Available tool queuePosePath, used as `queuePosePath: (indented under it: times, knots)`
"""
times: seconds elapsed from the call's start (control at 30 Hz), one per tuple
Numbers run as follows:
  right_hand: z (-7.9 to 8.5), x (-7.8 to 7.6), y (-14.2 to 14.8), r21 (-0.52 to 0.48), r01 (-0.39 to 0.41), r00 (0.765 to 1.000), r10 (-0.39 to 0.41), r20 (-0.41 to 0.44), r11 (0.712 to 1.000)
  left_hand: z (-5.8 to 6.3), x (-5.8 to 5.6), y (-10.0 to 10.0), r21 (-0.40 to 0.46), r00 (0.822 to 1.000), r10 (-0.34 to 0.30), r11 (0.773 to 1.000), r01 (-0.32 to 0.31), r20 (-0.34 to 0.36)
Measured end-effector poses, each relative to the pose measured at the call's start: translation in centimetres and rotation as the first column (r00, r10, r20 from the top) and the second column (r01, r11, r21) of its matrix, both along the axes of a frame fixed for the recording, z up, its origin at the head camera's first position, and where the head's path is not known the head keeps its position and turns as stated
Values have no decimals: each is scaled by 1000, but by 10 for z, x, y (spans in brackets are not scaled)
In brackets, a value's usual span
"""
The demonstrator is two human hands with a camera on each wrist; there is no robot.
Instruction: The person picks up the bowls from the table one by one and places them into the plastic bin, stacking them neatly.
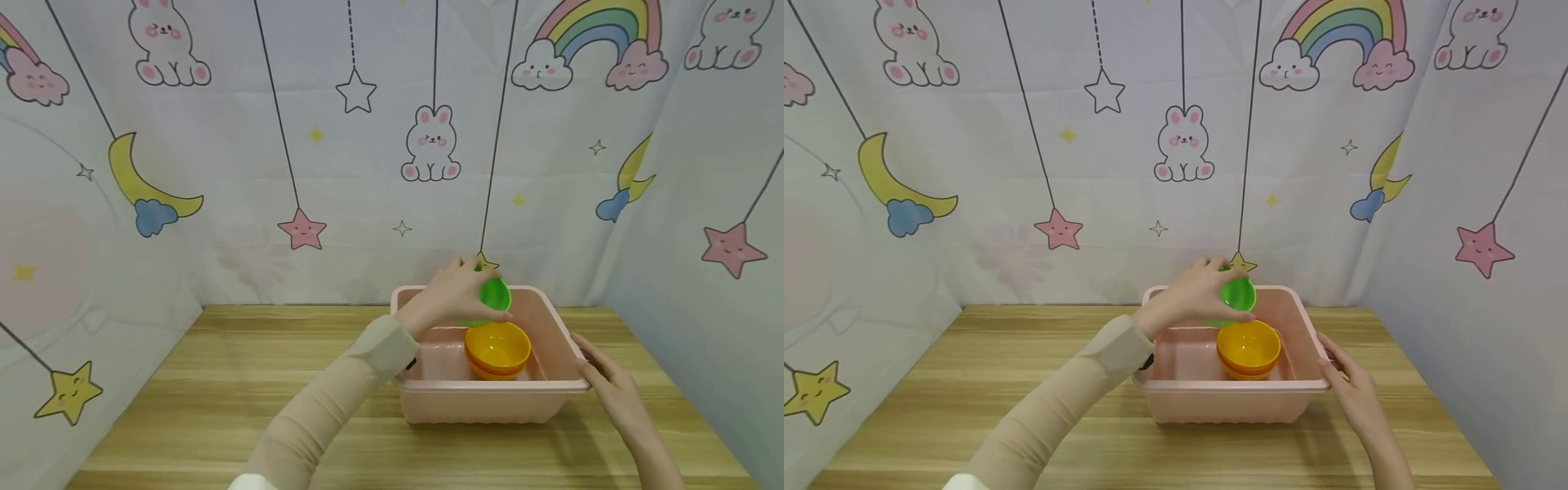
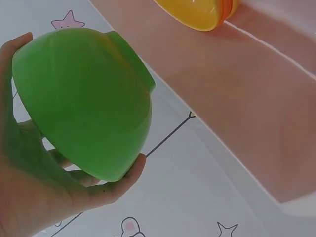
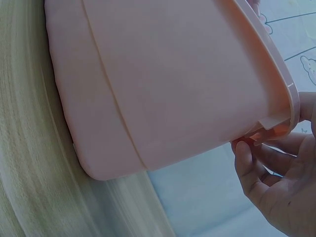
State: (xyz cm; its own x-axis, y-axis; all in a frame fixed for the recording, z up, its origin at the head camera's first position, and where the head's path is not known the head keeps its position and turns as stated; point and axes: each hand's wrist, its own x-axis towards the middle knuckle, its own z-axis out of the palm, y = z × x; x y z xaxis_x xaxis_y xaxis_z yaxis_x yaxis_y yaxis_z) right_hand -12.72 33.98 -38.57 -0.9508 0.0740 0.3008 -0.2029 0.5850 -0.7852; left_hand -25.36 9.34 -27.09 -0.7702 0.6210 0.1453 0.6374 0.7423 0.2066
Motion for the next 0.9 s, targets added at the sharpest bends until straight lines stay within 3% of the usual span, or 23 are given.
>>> queuePosePath:
  times: [0.53, 0.77, 0.9]
  knots:
    - [1, 0, 1, -4, 7, 1000, -6, 15, 1000, -16, -17, 20, -112, 991, -131, 985, 130, 2]
    - [3, 0, 1, -9, 4, 1000, -4, 23, 1000, -25, -25, 24, -55, 983, -162, 984, 167, 87]
    - [2, 1, 0, -9, 3, 1000, -2, 28, 1000, -30, -27, 25, -32, 979, -181, 982, 185, 98]
